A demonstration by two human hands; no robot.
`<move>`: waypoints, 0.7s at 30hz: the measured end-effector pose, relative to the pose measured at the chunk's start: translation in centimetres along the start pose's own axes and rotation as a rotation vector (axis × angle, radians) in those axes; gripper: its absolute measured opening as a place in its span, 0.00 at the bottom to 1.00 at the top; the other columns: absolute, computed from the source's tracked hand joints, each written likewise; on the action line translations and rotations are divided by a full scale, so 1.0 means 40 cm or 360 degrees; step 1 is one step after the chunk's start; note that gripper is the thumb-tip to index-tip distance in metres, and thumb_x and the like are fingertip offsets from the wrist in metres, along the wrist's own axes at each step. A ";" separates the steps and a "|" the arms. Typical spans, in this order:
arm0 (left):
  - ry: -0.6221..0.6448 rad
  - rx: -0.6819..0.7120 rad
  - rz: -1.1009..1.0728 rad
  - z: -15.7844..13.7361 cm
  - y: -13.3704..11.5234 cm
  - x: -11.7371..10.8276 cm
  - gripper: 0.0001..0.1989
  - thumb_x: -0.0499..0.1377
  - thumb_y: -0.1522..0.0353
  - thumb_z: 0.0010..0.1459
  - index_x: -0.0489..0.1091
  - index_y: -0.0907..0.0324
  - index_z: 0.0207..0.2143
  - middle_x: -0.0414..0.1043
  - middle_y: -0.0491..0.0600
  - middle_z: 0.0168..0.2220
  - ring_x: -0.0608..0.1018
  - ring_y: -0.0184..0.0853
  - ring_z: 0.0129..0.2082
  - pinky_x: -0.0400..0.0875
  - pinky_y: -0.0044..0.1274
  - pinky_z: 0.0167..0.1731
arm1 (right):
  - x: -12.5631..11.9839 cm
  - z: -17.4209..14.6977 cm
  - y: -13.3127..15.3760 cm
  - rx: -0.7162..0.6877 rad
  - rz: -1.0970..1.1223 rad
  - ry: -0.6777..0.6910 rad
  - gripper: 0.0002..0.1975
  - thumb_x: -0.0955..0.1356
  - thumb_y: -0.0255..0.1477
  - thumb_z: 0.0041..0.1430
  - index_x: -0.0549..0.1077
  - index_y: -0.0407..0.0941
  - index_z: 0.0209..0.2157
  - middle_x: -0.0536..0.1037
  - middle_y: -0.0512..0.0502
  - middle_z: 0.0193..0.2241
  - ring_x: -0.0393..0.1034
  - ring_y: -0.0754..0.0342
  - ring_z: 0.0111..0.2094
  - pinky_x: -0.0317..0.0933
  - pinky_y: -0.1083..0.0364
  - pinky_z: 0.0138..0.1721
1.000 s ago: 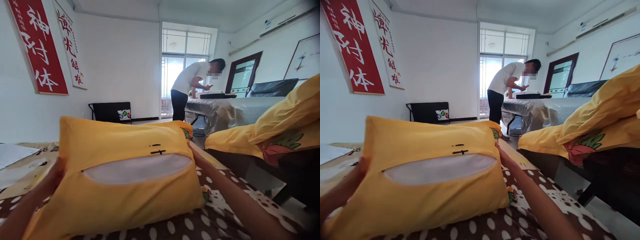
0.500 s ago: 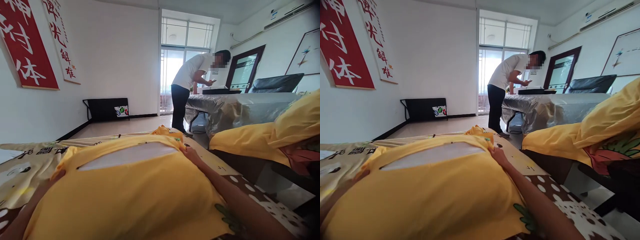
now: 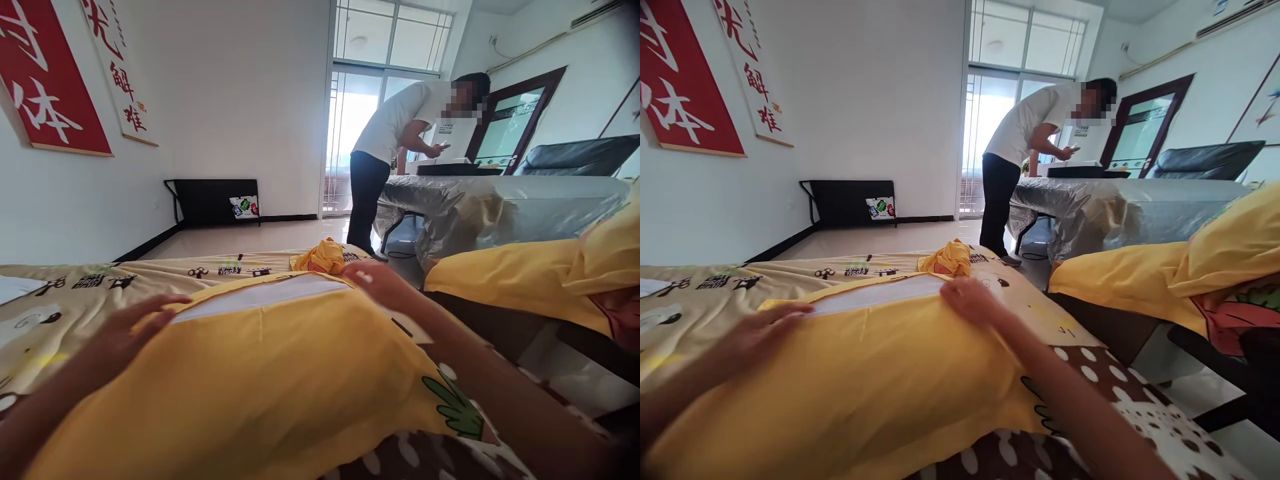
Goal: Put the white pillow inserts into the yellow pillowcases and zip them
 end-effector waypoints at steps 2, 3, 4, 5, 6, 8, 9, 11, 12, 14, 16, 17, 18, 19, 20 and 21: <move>0.0334 0.0115 -0.0051 0.008 -0.034 0.126 0.26 0.47 0.48 0.55 0.73 0.53 0.42 0.74 0.47 0.46 0.72 0.41 0.48 0.64 0.27 0.50 | 0.140 -0.017 0.006 0.0087 -0.0143 0.0290 0.22 0.54 0.40 0.65 0.75 0.46 0.36 0.78 0.44 0.39 0.70 0.49 0.42 0.58 0.51 0.46; 0.0402 0.0148 -0.0087 0.013 -0.039 0.171 0.26 0.45 0.49 0.57 0.73 0.55 0.40 0.74 0.48 0.45 0.72 0.40 0.48 0.64 0.27 0.50 | 0.192 -0.028 -0.002 0.0112 -0.0158 0.0330 0.23 0.52 0.39 0.66 0.74 0.46 0.37 0.78 0.44 0.40 0.69 0.49 0.43 0.57 0.50 0.47; 0.0454 0.0151 -0.0091 0.017 -0.036 0.204 0.26 0.43 0.50 0.58 0.73 0.56 0.39 0.74 0.49 0.43 0.73 0.40 0.46 0.64 0.27 0.49 | 0.231 -0.038 -0.016 0.0129 -0.0173 0.0360 0.24 0.51 0.39 0.67 0.74 0.46 0.36 0.78 0.45 0.39 0.69 0.50 0.43 0.57 0.50 0.47; 0.0480 0.0157 -0.0070 0.022 -0.030 0.222 0.27 0.42 0.50 0.59 0.72 0.57 0.37 0.75 0.49 0.41 0.73 0.40 0.45 0.65 0.27 0.48 | 0.252 -0.045 -0.032 0.0140 -0.0175 0.0366 0.25 0.51 0.39 0.67 0.74 0.46 0.35 0.78 0.45 0.39 0.70 0.50 0.43 0.57 0.50 0.47; 0.0494 0.0155 -0.0023 0.025 -0.022 0.227 0.27 0.41 0.50 0.59 0.72 0.57 0.35 0.75 0.49 0.39 0.74 0.40 0.43 0.65 0.27 0.46 | 0.258 -0.051 -0.049 0.0138 -0.0195 0.0376 0.26 0.51 0.40 0.67 0.75 0.46 0.35 0.78 0.45 0.38 0.70 0.50 0.42 0.56 0.50 0.47; 0.0508 0.0155 0.0129 0.026 -0.012 0.211 0.27 0.41 0.49 0.59 0.71 0.57 0.31 0.75 0.49 0.36 0.74 0.40 0.40 0.65 0.27 0.42 | 0.239 -0.057 -0.077 0.0116 -0.0305 0.0427 0.27 0.51 0.43 0.66 0.75 0.46 0.34 0.79 0.44 0.36 0.70 0.49 0.40 0.55 0.48 0.48; 0.0508 0.0162 0.0209 0.024 -0.012 0.195 0.27 0.41 0.49 0.60 0.70 0.57 0.30 0.75 0.49 0.35 0.75 0.40 0.39 0.65 0.27 0.41 | 0.221 -0.058 -0.085 0.0099 -0.0377 0.0456 0.28 0.51 0.44 0.66 0.75 0.46 0.34 0.79 0.43 0.35 0.71 0.49 0.39 0.54 0.47 0.48; 0.0487 0.0187 0.0351 0.019 -0.025 0.154 0.27 0.40 0.50 0.60 0.70 0.56 0.31 0.75 0.49 0.34 0.75 0.40 0.37 0.64 0.26 0.37 | 0.178 -0.050 -0.084 0.0053 -0.0510 0.0496 0.29 0.51 0.45 0.66 0.76 0.45 0.33 0.79 0.42 0.33 0.71 0.48 0.37 0.53 0.46 0.48; 0.0471 0.0201 0.0423 0.019 -0.037 0.130 0.27 0.39 0.51 0.61 0.71 0.56 0.31 0.76 0.49 0.33 0.76 0.40 0.35 0.63 0.25 0.35 | 0.152 -0.039 -0.075 0.0027 -0.0554 0.0495 0.29 0.52 0.45 0.65 0.77 0.44 0.32 0.79 0.41 0.32 0.71 0.48 0.36 0.53 0.46 0.48; 0.0401 0.0225 0.0565 0.024 -0.071 0.063 0.28 0.39 0.50 0.60 0.72 0.56 0.29 0.76 0.50 0.30 0.76 0.40 0.33 0.62 0.25 0.32 | 0.082 -0.004 -0.039 -0.0031 -0.0604 0.0450 0.27 0.54 0.44 0.65 0.77 0.43 0.31 0.79 0.39 0.31 0.71 0.47 0.36 0.51 0.47 0.49; 0.0207 0.0186 0.0638 0.036 -0.114 -0.033 0.28 0.41 0.50 0.59 0.73 0.57 0.26 0.75 0.49 0.26 0.76 0.40 0.31 0.61 0.24 0.30 | -0.015 0.039 0.016 -0.0141 -0.0688 0.0330 0.26 0.55 0.43 0.65 0.77 0.44 0.32 0.79 0.40 0.32 0.71 0.47 0.36 0.50 0.47 0.50; 0.0053 0.0145 0.0643 0.040 -0.136 -0.089 0.28 0.43 0.50 0.58 0.73 0.57 0.26 0.74 0.49 0.24 0.76 0.39 0.30 0.61 0.24 0.30 | -0.070 0.060 0.048 -0.0208 -0.0742 0.0223 0.26 0.54 0.43 0.65 0.77 0.45 0.34 0.80 0.41 0.32 0.71 0.48 0.36 0.49 0.48 0.50; -0.0131 0.0102 0.0640 0.041 -0.159 -0.147 0.26 0.44 0.50 0.57 0.73 0.58 0.27 0.73 0.48 0.23 0.75 0.39 0.30 0.61 0.24 0.30 | -0.126 0.076 0.079 -0.0258 -0.0791 0.0064 0.27 0.52 0.43 0.66 0.77 0.46 0.34 0.80 0.42 0.32 0.70 0.49 0.35 0.49 0.48 0.49; -0.0328 0.0066 0.0632 0.038 -0.181 -0.201 0.25 0.45 0.51 0.57 0.73 0.58 0.28 0.72 0.47 0.23 0.74 0.38 0.30 0.61 0.24 0.31 | -0.177 0.086 0.105 -0.0263 -0.0814 -0.0113 0.29 0.50 0.43 0.66 0.77 0.46 0.35 0.79 0.43 0.31 0.70 0.49 0.34 0.50 0.49 0.49; -0.0512 0.0043 0.0628 0.032 -0.202 -0.248 0.25 0.44 0.51 0.57 0.73 0.58 0.27 0.70 0.47 0.22 0.73 0.37 0.30 0.61 0.25 0.30 | -0.213 0.090 0.124 -0.0235 -0.0821 -0.0235 0.32 0.48 0.44 0.67 0.77 0.46 0.34 0.79 0.43 0.30 0.70 0.49 0.34 0.50 0.49 0.47; -0.0667 0.0037 0.0637 0.024 -0.221 -0.285 0.26 0.43 0.51 0.58 0.72 0.58 0.27 0.68 0.46 0.21 0.72 0.36 0.28 0.61 0.25 0.30 | -0.230 0.089 0.136 -0.0186 -0.0815 -0.0267 0.34 0.47 0.45 0.66 0.77 0.45 0.33 0.79 0.43 0.29 0.70 0.49 0.33 0.52 0.50 0.45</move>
Point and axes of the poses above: each hand's wrist, its own z-axis towards the middle knuckle, its own x-axis out of the palm, y = z × x, the point moved 5 cm from there along z, towards the middle knuckle
